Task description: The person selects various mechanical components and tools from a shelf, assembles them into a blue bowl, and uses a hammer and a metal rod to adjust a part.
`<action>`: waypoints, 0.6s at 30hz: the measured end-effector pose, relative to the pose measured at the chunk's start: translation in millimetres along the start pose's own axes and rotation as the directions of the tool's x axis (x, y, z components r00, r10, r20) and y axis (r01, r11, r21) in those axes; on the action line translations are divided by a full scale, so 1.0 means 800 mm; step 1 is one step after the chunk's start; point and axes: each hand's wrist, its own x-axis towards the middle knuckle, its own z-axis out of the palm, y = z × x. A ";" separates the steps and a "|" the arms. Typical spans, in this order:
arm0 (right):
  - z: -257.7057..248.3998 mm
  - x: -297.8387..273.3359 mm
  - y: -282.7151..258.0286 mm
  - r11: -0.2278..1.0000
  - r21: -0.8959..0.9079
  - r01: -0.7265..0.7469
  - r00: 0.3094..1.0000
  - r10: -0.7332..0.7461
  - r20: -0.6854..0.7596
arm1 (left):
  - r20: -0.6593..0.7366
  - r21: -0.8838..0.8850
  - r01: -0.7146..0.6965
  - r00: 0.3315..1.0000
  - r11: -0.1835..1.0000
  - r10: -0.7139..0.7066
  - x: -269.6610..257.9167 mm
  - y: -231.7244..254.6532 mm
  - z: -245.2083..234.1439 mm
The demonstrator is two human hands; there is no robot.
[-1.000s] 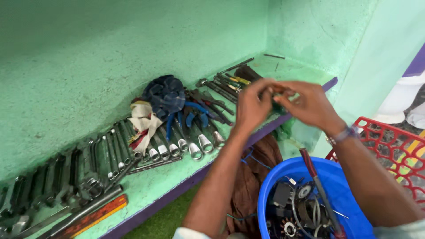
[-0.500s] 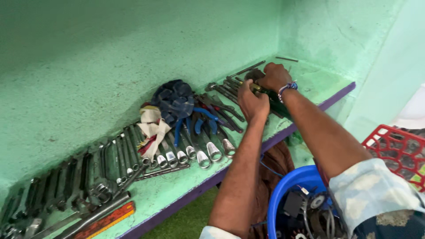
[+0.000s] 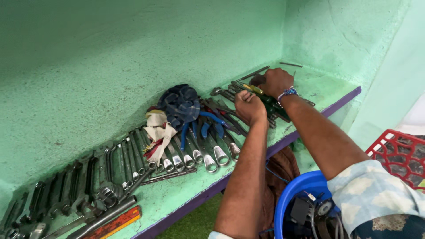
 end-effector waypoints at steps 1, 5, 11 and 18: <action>0.000 0.001 0.000 1.000 0.000 0.003 1.000 -0.003 -0.003 | 0.002 0.051 0.026 1.000 0.998 -0.026 -0.003 0.006 -0.002; 0.001 0.001 0.005 0.999 0.026 0.022 1.000 -0.022 0.019 | 0.008 0.070 0.103 0.995 0.992 -0.103 -0.009 0.019 -0.007; -0.006 -0.004 -0.002 1.000 0.018 0.009 1.000 -0.009 -0.014 | 0.030 0.068 0.128 0.991 0.989 -0.130 -0.008 0.017 -0.003; 0.005 0.006 0.010 1.000 -0.009 -0.004 1.000 0.004 0.016 | 0.037 0.075 0.116 0.992 0.990 -0.119 -0.009 0.018 -0.006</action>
